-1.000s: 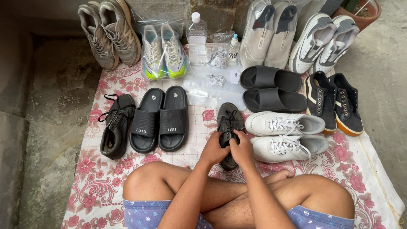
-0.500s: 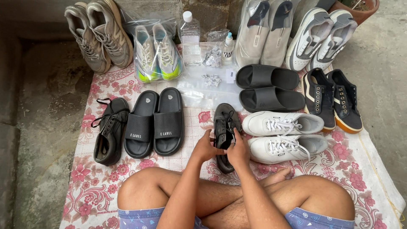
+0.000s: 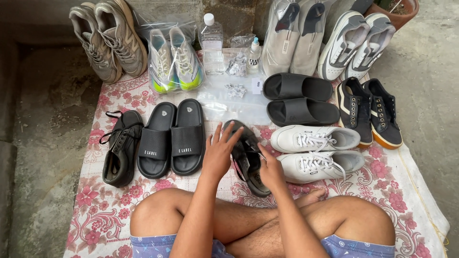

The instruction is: The person sits on a patterned mat and arranges multiple pairs of shoes, including white sneakers, black sneakers, and black slides, into neat rows. They pick up, reposition, and align the shoes by hand, occasionally adjusting laces and orientation to create an orderly display.

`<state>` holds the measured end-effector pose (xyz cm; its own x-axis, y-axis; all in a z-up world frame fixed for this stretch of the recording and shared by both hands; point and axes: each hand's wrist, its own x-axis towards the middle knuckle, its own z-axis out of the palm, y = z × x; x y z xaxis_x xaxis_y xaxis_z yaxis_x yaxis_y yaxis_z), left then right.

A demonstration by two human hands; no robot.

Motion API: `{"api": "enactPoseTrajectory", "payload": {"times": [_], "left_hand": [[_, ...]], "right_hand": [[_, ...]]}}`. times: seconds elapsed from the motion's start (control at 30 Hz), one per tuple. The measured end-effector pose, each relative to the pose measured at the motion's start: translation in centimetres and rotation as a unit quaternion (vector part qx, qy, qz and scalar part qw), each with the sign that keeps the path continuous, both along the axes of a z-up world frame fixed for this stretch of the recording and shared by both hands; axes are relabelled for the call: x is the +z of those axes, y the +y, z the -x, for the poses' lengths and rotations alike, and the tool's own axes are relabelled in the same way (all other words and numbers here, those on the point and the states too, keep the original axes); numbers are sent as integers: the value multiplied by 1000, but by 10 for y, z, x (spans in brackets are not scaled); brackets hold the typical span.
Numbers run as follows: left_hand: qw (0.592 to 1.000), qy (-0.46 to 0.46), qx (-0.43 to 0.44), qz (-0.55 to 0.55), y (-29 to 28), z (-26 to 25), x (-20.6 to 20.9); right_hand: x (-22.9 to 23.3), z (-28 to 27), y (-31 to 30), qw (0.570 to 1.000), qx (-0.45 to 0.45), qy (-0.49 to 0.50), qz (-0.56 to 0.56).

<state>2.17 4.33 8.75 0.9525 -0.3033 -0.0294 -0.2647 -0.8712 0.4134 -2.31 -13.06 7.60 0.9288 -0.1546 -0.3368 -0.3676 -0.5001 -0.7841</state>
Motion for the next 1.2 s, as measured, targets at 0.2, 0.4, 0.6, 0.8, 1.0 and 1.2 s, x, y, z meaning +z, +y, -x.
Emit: {"api": "enactPoseTrajectory", "payload": {"times": [0.2,0.4,0.6,0.8,1.0,1.2], "left_hand": [[982,127,-120,-66,-1,-4,-5],[971,164,-165,-51,-9,-2,-12],[984,92,-145,-47,-10,0,-27],[988,102,-100,-51,-10,7,-30],[988,121,-57,-72,-4,12,-28],[991,124,37,-45,-20,18,-18]], "right_hand": [[-7,-9,-27,981,190,-47,9],[-24,-18,-35,976,199,-82,-17],[-43,-23,-44,962,193,-164,105],[-65,-27,-37,931,162,-226,238],[-43,-15,8,917,42,-295,266],[-47,-18,23,950,-103,-266,127]]}}
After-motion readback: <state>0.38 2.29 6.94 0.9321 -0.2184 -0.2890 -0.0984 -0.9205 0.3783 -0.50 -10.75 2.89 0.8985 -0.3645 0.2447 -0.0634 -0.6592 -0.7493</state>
